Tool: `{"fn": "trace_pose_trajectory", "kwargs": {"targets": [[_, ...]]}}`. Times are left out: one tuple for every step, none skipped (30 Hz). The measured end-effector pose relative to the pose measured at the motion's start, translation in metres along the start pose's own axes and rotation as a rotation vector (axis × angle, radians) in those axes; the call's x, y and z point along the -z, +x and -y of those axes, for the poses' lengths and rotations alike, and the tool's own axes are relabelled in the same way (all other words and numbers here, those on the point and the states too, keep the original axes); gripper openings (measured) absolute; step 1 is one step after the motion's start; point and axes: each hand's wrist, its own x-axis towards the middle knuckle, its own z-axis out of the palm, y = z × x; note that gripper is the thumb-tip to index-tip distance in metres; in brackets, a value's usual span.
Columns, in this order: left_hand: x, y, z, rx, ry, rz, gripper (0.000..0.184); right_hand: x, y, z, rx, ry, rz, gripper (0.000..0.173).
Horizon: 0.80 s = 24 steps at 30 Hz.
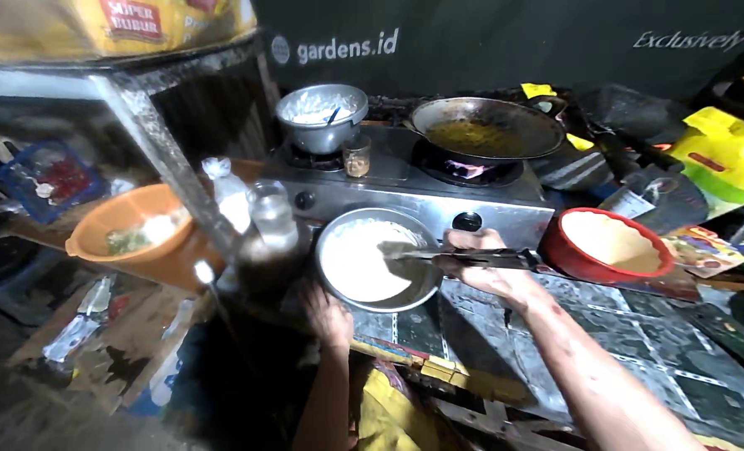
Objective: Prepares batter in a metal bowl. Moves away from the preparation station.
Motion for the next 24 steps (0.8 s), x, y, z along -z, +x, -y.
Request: {"fn": "trace_pose_trajectory", "kwargs": {"targets": [[0.0, 0.0, 0.001, 0.006, 0.003, 0.002, 0.057, 0.008, -0.005, 0.004, -0.077, 0.047, 0.009, 0.012], [0.0, 0.0, 0.001, 0.008, 0.006, -0.004, 0.057, 0.014, -0.01, 0.006, -0.153, 0.127, 0.012, 0.011], [0.0, 0.0, 0.001, 0.007, 0.0, -0.019, 0.058, 0.018, -0.015, 0.007, -0.226, 0.237, 0.006, 0.012], [-0.001, 0.0, 0.001, 0.001, -0.01, -0.042, 0.058, 0.02, -0.02, 0.007, -0.292, 0.36, -0.008, 0.012], [-0.002, -0.001, 0.0, -0.01, -0.021, -0.077, 0.058, 0.018, -0.025, 0.007, -0.348, 0.485, -0.026, 0.014], [-0.003, -0.002, 0.0, -0.02, -0.036, -0.11, 0.058, 0.011, -0.031, 0.007, -0.376, 0.607, -0.058, 0.016], [-0.006, -0.002, 0.001, -0.032, -0.055, -0.145, 0.058, -0.001, -0.035, 0.006, -0.38, 0.706, -0.098, 0.017], [-0.008, -0.001, 0.002, -0.042, -0.072, -0.181, 0.058, -0.014, -0.037, 0.006, -0.366, 0.759, -0.139, 0.018], [-0.009, -0.001, 0.003, -0.047, -0.087, -0.212, 0.059, -0.028, -0.038, 0.007, -0.336, 0.764, -0.171, 0.017], [-0.01, -0.001, 0.003, -0.055, -0.093, -0.237, 0.058, -0.042, -0.038, 0.009, -0.286, 0.745, -0.201, 0.016], [-0.011, -0.001, 0.003, -0.059, -0.102, -0.25, 0.057, -0.056, -0.036, 0.01, -0.214, 0.705, -0.227, 0.014], [-0.012, -0.001, 0.003, -0.063, -0.109, -0.261, 0.055, -0.068, -0.033, 0.009, -0.119, 0.643, -0.234, 0.01], [-0.012, -0.001, 0.003, -0.066, -0.107, -0.272, 0.054, -0.077, -0.028, 0.005, -0.018, 0.565, -0.226, 0.009], [-0.011, -0.001, 0.003, -0.065, -0.108, -0.269, 0.054, -0.083, -0.022, 0.001, 0.065, 0.473, -0.216, 0.014], [-0.01, -0.002, 0.003, -0.062, -0.114, -0.254, 0.056, -0.085, -0.017, -0.003, 0.116, 0.377, -0.204, 0.019], [-0.009, -0.002, 0.003, -0.054, -0.118, -0.235, 0.058, -0.082, -0.012, -0.006, 0.149, 0.28, -0.182, 0.023], [-0.007, -0.002, 0.002, -0.046, -0.117, -0.208, 0.061, -0.076, -0.008, -0.009, 0.18, 0.19, -0.165, 0.024], [-0.006, -0.002, 0.002, -0.043, -0.113, -0.185, 0.062, -0.068, -0.006, -0.01, 0.204, 0.097, -0.149, 0.024], [-0.006, -0.002, 0.003, -0.041, -0.103, -0.181, 0.061, -0.057, -0.007, -0.009, 0.206, 0.024, -0.135, 0.022], [-0.007, -0.002, 0.003, -0.041, -0.093, -0.183, 0.061, -0.047, -0.01, -0.004, 0.176, -0.024, -0.125, 0.02], [-0.007, -0.002, 0.003, -0.035, -0.077, -0.176, 0.06, -0.036, -0.016, 0.003, 0.121, -0.043, -0.117, 0.019], [-0.007, -0.001, 0.002, -0.026, -0.055, -0.164, 0.061, -0.026, -0.022, 0.01, 0.056, -0.037, -0.108, 0.019], [-0.006, 0.0, 0.001, -0.015, -0.039, -0.15, 0.061, -0.02, -0.029, 0.018, 0.012, -0.003, -0.107, 0.021], [-0.006, 0.0, 0.001, -0.01, -0.03, -0.152, 0.064, -0.018, -0.035, 0.025, 0.0, 0.071, -0.109, 0.022]]}}
